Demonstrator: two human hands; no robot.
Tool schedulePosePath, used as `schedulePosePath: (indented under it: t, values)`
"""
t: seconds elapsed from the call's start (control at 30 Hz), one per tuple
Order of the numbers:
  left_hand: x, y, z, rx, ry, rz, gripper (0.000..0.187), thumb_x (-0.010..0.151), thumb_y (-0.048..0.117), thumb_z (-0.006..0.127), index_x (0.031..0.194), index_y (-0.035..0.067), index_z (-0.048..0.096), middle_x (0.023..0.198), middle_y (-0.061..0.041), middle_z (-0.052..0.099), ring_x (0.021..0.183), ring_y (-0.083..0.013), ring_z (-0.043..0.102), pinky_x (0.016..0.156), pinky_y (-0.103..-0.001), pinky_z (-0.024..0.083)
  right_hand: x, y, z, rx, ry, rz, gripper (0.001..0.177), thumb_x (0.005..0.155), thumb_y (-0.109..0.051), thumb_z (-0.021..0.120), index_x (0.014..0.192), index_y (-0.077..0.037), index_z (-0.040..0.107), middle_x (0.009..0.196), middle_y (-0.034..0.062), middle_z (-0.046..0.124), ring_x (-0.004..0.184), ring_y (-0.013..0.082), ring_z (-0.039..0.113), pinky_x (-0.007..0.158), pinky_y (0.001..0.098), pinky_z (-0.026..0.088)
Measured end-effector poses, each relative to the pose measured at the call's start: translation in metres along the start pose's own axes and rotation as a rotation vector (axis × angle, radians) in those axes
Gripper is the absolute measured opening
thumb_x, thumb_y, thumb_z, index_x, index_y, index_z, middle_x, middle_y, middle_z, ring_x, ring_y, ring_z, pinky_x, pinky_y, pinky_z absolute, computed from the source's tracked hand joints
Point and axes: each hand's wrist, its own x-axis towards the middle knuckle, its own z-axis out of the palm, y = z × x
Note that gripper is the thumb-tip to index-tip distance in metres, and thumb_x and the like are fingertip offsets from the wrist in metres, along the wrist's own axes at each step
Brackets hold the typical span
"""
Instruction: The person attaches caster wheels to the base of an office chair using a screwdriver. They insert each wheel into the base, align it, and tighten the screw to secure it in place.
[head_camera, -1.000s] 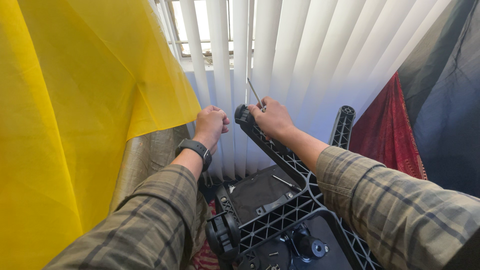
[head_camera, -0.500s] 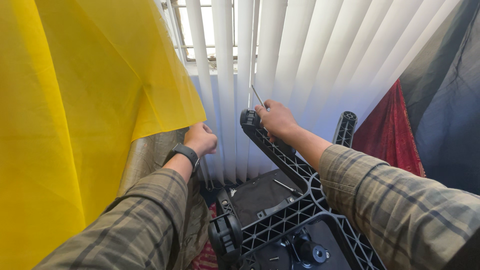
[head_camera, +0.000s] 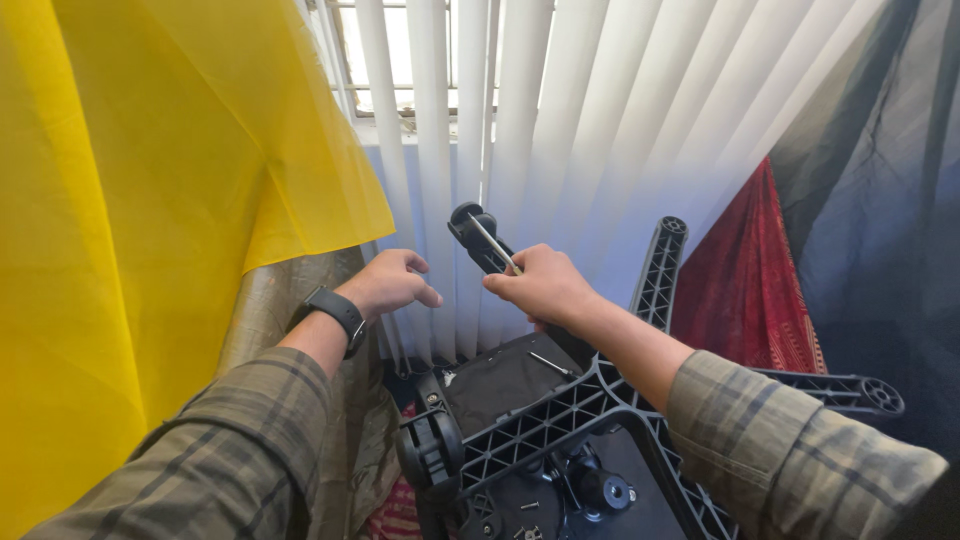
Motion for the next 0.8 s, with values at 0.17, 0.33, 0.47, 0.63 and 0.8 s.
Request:
schedulePosePath:
  t: [0.17, 0.33, 0.47, 0.63, 0.8]
  values:
    - [-0.016, 0.056, 0.007, 0.079, -0.238, -0.068, 0.066, 0.082, 0.044, 0.072, 0.135, 0.005, 0.065, 0.132, -0.012, 0.064, 0.125, -0.0255, 0.059, 0.098, -0.043, 0.051, -0.032, 0.002, -0.004, 0.067, -0.044, 0.024, 0.041, 0.087, -0.039, 0.068, 0.084, 0.002, 0.071, 0.061, 0.0056, 0.064, 0.044, 0.0164, 0.060, 0.041, 0.0325, 0.051]
    - [-0.041, 0.098, 0.016, 0.138, -0.424, 0.014, 0.069, 0.082, 0.051, 0.071, 0.134, 0.006, 0.064, 0.130, -0.013, 0.066, 0.114, -0.0239, 0.066, 0.090, -0.040, 0.056, -0.067, 0.022, 0.005, 0.023, -0.133, 0.133, 0.041, 0.090, -0.036, 0.069, 0.082, 0.004, 0.065, 0.061, 0.0087, 0.058, 0.044, 0.0166, 0.057, 0.041, 0.0326, 0.049]
    - [-0.066, 0.109, 0.027, 0.153, -0.500, -0.001, 0.072, 0.079, 0.054, 0.072, 0.133, 0.007, 0.065, 0.131, -0.011, 0.066, 0.110, -0.0231, 0.068, 0.085, -0.039, 0.057, -0.086, 0.035, 0.013, 0.074, -0.178, 0.172, 0.040, 0.091, -0.036, 0.069, 0.093, 0.004, 0.063, 0.069, 0.0050, 0.058, 0.049, 0.0141, 0.057, 0.041, 0.0312, 0.049]
    - [-0.097, 0.106, 0.029, 0.341, -0.572, 0.026, 0.081, 0.074, 0.058, 0.075, 0.135, 0.006, 0.062, 0.126, -0.015, 0.069, 0.112, -0.0259, 0.071, 0.087, -0.040, 0.058, -0.109, 0.040, 0.025, 0.120, -0.214, 0.240, 0.039, 0.092, -0.034, 0.068, 0.106, 0.002, 0.060, 0.076, 0.0052, 0.061, 0.051, 0.0119, 0.057, 0.043, 0.0297, 0.050]
    - [-0.128, 0.104, 0.031, 0.394, -0.637, 0.062, 0.098, 0.064, 0.055, 0.086, 0.140, 0.003, 0.050, 0.126, -0.020, 0.066, 0.113, -0.0305, 0.070, 0.087, -0.048, 0.063, -0.132, 0.034, 0.041, 0.123, -0.067, 0.285, 0.038, 0.090, -0.032, 0.069, 0.113, -0.003, 0.058, 0.075, 0.0109, 0.062, 0.050, 0.0143, 0.058, 0.043, 0.0302, 0.048]
